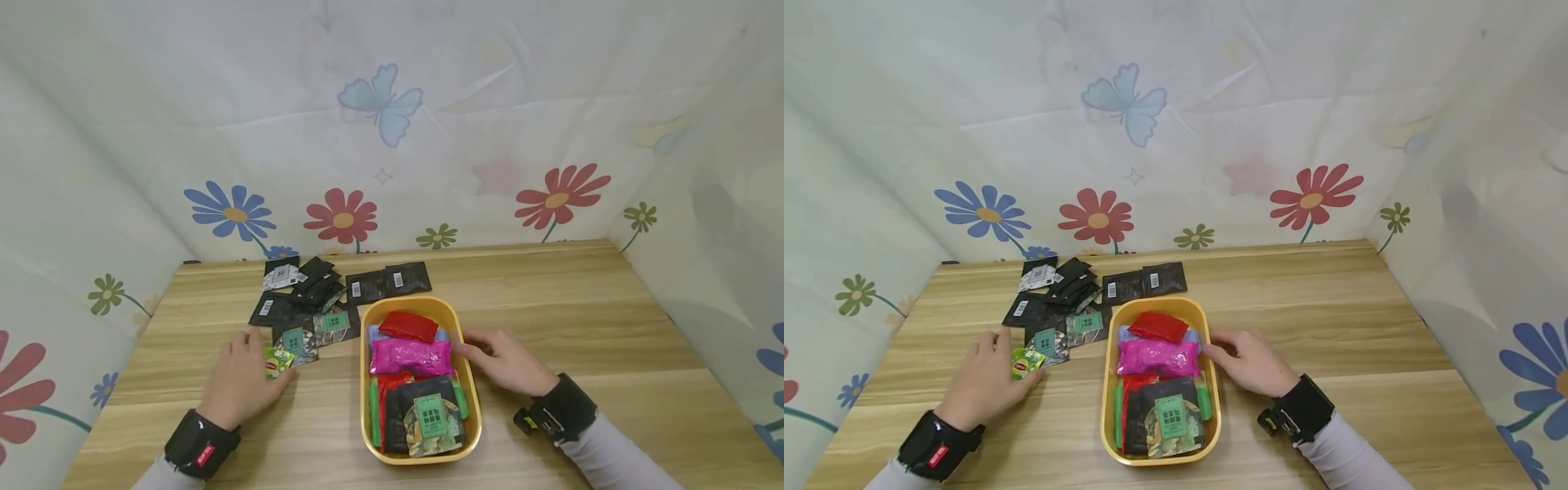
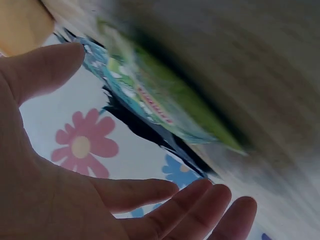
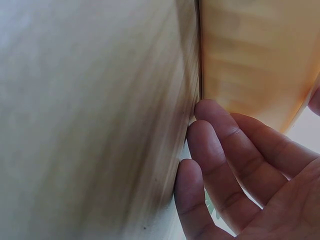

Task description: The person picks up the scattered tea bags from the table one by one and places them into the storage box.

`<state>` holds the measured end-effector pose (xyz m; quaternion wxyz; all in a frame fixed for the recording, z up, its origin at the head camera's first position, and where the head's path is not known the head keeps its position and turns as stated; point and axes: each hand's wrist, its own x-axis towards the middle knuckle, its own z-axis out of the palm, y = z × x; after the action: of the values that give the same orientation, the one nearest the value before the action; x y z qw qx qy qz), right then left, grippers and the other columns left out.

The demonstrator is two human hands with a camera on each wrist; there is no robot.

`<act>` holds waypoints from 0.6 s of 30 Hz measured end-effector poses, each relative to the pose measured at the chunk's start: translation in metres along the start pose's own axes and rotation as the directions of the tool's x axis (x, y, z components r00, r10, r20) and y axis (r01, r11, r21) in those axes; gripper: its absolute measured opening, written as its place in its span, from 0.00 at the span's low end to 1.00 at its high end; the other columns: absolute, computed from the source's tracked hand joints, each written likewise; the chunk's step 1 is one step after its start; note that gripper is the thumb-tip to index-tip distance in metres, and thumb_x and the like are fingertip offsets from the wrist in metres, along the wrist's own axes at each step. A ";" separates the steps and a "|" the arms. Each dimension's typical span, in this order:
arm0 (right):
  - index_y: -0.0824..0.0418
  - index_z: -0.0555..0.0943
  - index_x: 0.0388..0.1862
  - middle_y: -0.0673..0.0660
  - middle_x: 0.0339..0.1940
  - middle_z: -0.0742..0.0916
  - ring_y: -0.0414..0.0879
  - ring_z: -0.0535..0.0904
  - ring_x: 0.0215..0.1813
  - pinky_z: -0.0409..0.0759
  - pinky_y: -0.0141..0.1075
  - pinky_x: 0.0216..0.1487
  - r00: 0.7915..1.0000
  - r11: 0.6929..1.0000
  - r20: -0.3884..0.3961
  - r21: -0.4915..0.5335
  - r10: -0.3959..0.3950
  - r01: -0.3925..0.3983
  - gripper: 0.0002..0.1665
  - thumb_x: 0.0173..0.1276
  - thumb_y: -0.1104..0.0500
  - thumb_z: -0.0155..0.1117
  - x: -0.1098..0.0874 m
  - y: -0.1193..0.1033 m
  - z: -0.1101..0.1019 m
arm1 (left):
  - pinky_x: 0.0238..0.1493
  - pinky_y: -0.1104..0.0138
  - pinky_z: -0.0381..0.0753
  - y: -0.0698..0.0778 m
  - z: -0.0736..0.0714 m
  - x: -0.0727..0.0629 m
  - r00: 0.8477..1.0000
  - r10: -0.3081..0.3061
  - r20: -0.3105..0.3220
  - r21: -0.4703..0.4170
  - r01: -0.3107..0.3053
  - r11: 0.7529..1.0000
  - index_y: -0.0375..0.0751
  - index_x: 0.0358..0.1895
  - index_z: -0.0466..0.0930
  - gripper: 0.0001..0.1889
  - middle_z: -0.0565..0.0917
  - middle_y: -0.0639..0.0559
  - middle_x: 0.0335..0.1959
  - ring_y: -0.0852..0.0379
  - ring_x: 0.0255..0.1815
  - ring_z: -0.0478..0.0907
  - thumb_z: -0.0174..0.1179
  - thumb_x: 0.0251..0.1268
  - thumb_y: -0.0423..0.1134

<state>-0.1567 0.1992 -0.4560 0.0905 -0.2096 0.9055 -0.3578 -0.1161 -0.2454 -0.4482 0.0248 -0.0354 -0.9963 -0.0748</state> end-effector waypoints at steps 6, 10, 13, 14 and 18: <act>0.54 0.85 0.63 0.50 0.56 0.90 0.44 0.86 0.57 0.85 0.48 0.59 1.000 1.000 -0.003 -0.009 -0.002 0.002 0.25 0.80 0.42 0.56 0.000 0.000 0.000 | 0.47 0.42 0.81 -0.007 0.003 -0.001 1.000 -0.020 0.024 0.014 0.019 1.000 0.18 0.61 0.70 0.48 0.74 0.24 0.51 0.32 0.47 0.75 0.70 0.56 0.63; 0.54 0.84 0.64 0.51 0.57 0.90 0.46 0.86 0.58 0.84 0.49 0.60 1.000 1.000 0.002 0.003 0.005 -0.005 0.25 0.80 0.42 0.56 0.000 -0.001 -0.001 | 0.43 0.45 0.80 -0.008 0.003 -0.002 1.000 -0.014 0.007 0.010 0.014 1.000 0.19 0.59 0.71 0.45 0.73 0.29 0.45 0.37 0.40 0.75 0.71 0.56 0.60; 0.54 0.84 0.63 0.51 0.57 0.90 0.45 0.86 0.57 0.84 0.49 0.60 1.000 1.000 0.004 0.004 0.009 -0.009 0.25 0.80 0.42 0.56 0.000 -0.001 -0.001 | 0.42 0.45 0.80 -0.010 0.003 -0.001 1.000 -0.007 -0.007 -0.006 0.007 1.000 0.20 0.57 0.72 0.43 0.73 0.29 0.44 0.39 0.39 0.75 0.72 0.55 0.58; 0.54 0.84 0.63 0.50 0.56 0.90 0.45 0.86 0.57 0.84 0.49 0.59 1.000 1.000 0.005 0.003 0.011 -0.011 0.25 0.80 0.42 0.56 0.000 0.000 -0.001 | 0.42 0.45 0.80 -0.011 0.004 0.000 1.000 -0.005 -0.010 -0.010 0.005 1.000 0.20 0.57 0.72 0.42 0.74 0.29 0.44 0.39 0.38 0.76 0.72 0.55 0.57; 0.54 0.84 0.64 0.50 0.57 0.90 0.45 0.86 0.57 0.84 0.49 0.60 1.000 1.000 0.008 0.002 0.016 -0.016 0.25 0.80 0.42 0.56 0.000 0.000 0.000 | 0.39 0.46 0.81 -0.014 0.005 0.002 1.000 -0.012 0.003 -0.029 0.013 1.000 0.20 0.58 0.72 0.42 0.75 0.29 0.44 0.41 0.37 0.76 0.72 0.55 0.57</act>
<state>-0.1570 0.1992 -0.4554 0.0969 -0.2036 0.9065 -0.3571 -0.1192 -0.2579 -0.4552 0.0225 -0.0296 -0.9953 -0.0891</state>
